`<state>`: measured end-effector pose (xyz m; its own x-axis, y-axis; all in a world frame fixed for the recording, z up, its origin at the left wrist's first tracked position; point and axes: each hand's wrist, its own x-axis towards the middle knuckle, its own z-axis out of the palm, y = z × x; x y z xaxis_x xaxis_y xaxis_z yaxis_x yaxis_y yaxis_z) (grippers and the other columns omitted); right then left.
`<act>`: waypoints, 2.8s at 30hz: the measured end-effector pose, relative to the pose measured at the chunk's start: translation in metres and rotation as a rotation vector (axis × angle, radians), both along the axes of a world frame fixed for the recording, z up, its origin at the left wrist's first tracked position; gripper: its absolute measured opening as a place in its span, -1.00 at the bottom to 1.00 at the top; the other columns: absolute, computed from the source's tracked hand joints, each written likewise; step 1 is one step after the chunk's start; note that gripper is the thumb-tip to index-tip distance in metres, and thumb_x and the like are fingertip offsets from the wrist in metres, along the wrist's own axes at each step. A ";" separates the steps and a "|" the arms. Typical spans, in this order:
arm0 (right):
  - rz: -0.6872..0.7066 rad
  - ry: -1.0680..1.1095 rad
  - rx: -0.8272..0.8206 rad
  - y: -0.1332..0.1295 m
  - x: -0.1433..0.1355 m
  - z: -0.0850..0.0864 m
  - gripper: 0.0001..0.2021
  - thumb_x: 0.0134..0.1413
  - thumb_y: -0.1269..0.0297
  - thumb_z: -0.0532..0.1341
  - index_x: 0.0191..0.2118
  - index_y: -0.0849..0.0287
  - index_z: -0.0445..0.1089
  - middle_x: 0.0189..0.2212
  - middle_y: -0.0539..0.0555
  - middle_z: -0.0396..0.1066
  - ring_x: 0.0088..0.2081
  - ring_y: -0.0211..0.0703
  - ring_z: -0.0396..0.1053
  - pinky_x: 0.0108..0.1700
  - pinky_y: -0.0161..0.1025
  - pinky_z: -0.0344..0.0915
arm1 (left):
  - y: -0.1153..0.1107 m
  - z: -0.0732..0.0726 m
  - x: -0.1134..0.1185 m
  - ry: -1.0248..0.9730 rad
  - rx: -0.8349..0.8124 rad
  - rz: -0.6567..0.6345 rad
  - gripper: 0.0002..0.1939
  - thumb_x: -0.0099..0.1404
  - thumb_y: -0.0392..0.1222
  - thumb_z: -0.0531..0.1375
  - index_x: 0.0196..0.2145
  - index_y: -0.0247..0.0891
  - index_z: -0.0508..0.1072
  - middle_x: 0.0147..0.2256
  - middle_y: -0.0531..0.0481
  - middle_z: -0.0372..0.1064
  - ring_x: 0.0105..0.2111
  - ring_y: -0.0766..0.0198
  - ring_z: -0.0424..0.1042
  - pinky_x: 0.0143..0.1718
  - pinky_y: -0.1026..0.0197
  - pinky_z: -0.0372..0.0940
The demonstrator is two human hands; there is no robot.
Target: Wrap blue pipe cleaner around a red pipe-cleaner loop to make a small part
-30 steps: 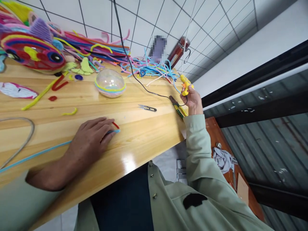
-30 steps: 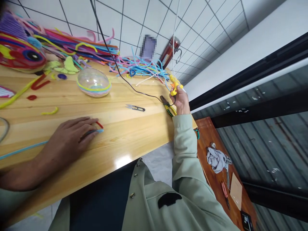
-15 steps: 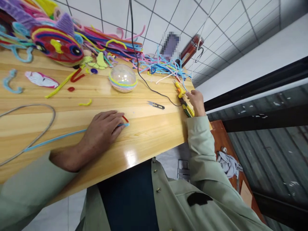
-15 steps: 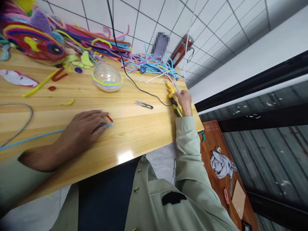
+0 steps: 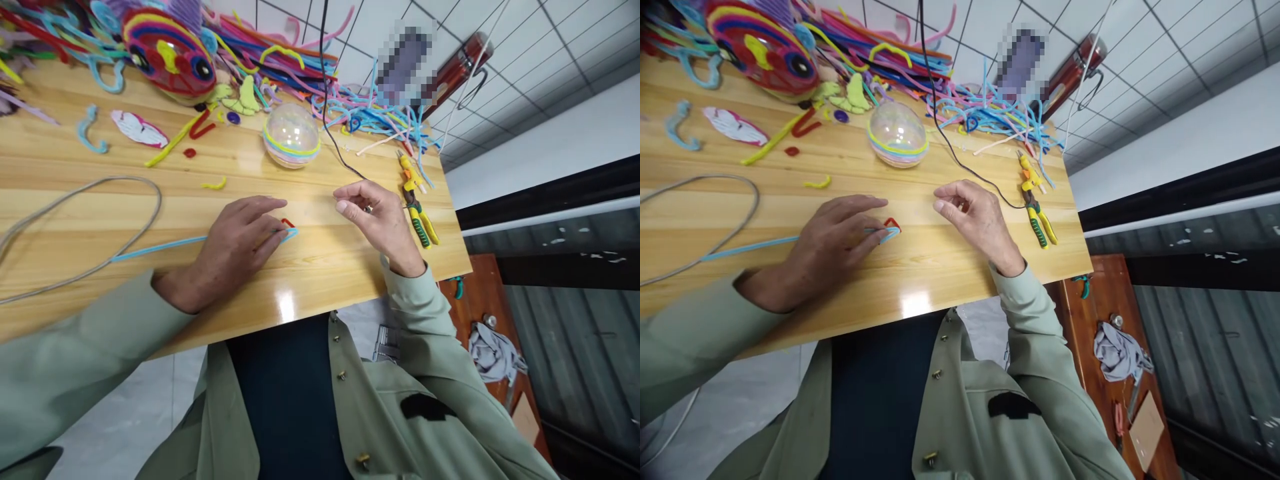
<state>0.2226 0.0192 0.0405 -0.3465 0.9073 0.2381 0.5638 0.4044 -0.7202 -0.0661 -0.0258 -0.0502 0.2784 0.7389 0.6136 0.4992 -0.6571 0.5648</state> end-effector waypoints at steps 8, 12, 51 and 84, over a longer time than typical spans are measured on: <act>-0.071 0.188 -0.110 -0.021 -0.031 0.000 -0.53 0.33 -0.26 0.49 -0.25 0.09 0.59 -0.39 -0.03 0.54 -0.37 -0.21 0.39 -0.26 -0.18 0.32 | 0.007 0.021 -0.003 -0.304 -0.192 0.176 -0.85 0.48 -0.05 0.46 -0.26 -0.07 0.65 0.00 -0.12 0.68 0.03 -0.03 0.63 0.08 -0.05 0.54; -0.060 0.349 -0.208 -0.029 -0.054 -0.009 -0.50 0.25 -0.30 0.53 -0.24 0.09 0.58 -0.38 -0.04 0.56 -0.36 -0.22 0.41 -0.23 -0.19 0.40 | 0.017 0.034 0.002 -0.541 -0.325 0.292 -0.79 0.47 0.00 0.47 -0.29 -0.11 0.66 -0.23 -0.01 0.56 -0.39 0.24 0.36 -0.35 0.15 0.33; -0.075 0.864 -0.097 0.021 -0.060 0.016 -0.67 0.01 0.18 0.46 -0.15 0.04 0.39 -0.35 -0.13 0.43 -0.34 -0.24 0.46 -0.24 -0.23 0.44 | 0.026 0.092 0.070 -0.864 -0.258 0.198 -0.67 0.35 0.09 0.54 -0.26 -0.15 0.57 -0.02 -0.12 0.59 0.08 0.08 0.59 -0.01 0.15 0.52; -0.124 0.677 -0.002 0.026 -0.064 0.009 -0.68 0.33 -0.09 0.43 -0.12 0.02 0.43 -0.40 -0.13 0.34 -0.48 -0.30 0.18 -0.38 -0.24 0.27 | 0.072 0.089 0.071 -0.789 -0.240 0.035 -0.77 0.40 0.04 0.50 -0.29 -0.13 0.68 -0.23 -0.04 0.63 -0.19 0.16 0.62 -0.16 0.13 0.57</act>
<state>0.1588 0.0453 0.0494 -0.0158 0.9313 0.3638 0.0312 0.3641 -0.9308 0.0051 0.0464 0.0386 -0.1936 0.8750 0.4438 -0.0849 -0.4656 0.8809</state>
